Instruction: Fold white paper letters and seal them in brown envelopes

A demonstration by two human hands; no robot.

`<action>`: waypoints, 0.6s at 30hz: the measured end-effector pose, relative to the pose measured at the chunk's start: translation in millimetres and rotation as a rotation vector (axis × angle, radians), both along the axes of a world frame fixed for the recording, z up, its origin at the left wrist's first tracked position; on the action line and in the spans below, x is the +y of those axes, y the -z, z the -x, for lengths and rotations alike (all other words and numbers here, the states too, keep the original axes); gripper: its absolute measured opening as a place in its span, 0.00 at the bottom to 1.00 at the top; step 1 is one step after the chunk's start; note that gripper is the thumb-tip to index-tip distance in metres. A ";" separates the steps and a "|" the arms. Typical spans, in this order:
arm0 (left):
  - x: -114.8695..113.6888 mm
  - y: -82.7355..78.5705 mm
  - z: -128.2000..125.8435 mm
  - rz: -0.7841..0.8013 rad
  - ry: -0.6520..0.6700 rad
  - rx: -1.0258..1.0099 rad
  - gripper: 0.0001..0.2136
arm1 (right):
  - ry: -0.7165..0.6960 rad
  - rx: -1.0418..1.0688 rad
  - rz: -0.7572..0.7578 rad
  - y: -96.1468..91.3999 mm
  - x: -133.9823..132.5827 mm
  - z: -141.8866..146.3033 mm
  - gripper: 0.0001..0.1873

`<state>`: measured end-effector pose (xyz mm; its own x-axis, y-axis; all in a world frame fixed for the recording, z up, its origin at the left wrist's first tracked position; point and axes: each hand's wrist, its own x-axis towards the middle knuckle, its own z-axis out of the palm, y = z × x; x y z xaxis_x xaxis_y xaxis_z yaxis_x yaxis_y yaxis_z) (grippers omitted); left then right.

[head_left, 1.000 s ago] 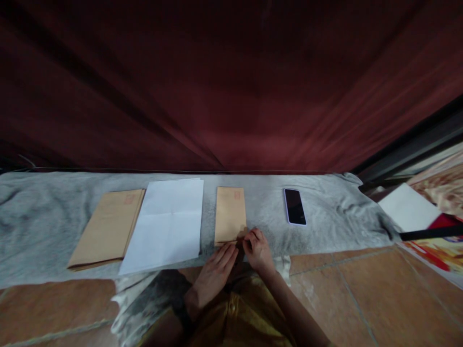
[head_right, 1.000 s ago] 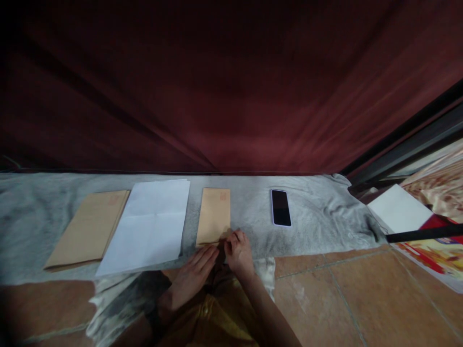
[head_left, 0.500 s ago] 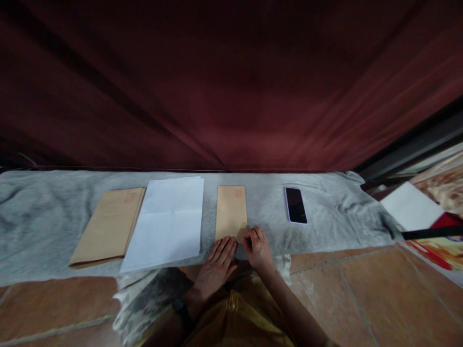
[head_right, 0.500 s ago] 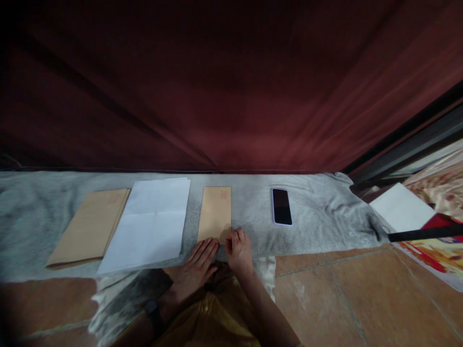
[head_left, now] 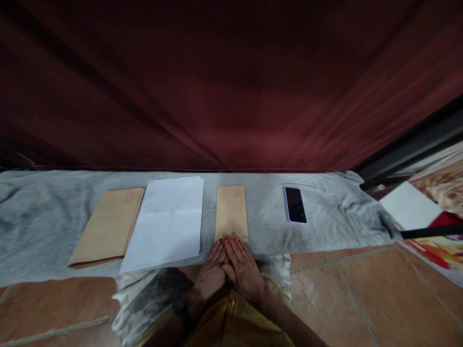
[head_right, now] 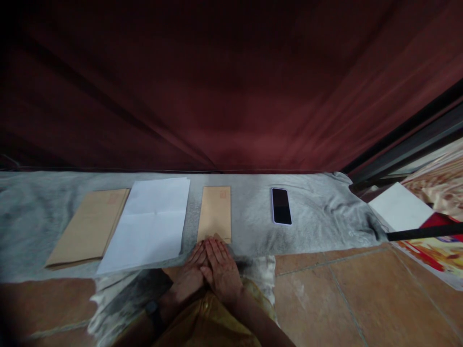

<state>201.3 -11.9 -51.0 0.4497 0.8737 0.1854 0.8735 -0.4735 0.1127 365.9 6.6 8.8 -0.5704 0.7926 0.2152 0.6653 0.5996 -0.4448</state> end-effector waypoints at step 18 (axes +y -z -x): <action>-2.4 -35.8 5.0 -0.128 -0.105 -0.050 0.36 | 0.099 -0.086 -0.092 14.2 -1.8 -36.7 0.37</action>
<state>196.2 -14.3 -15.2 0.3449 0.8831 0.3181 0.9136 -0.3936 0.1021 402.5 4.9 -5.4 -0.5100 0.8250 0.2435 0.7564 0.5649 -0.3297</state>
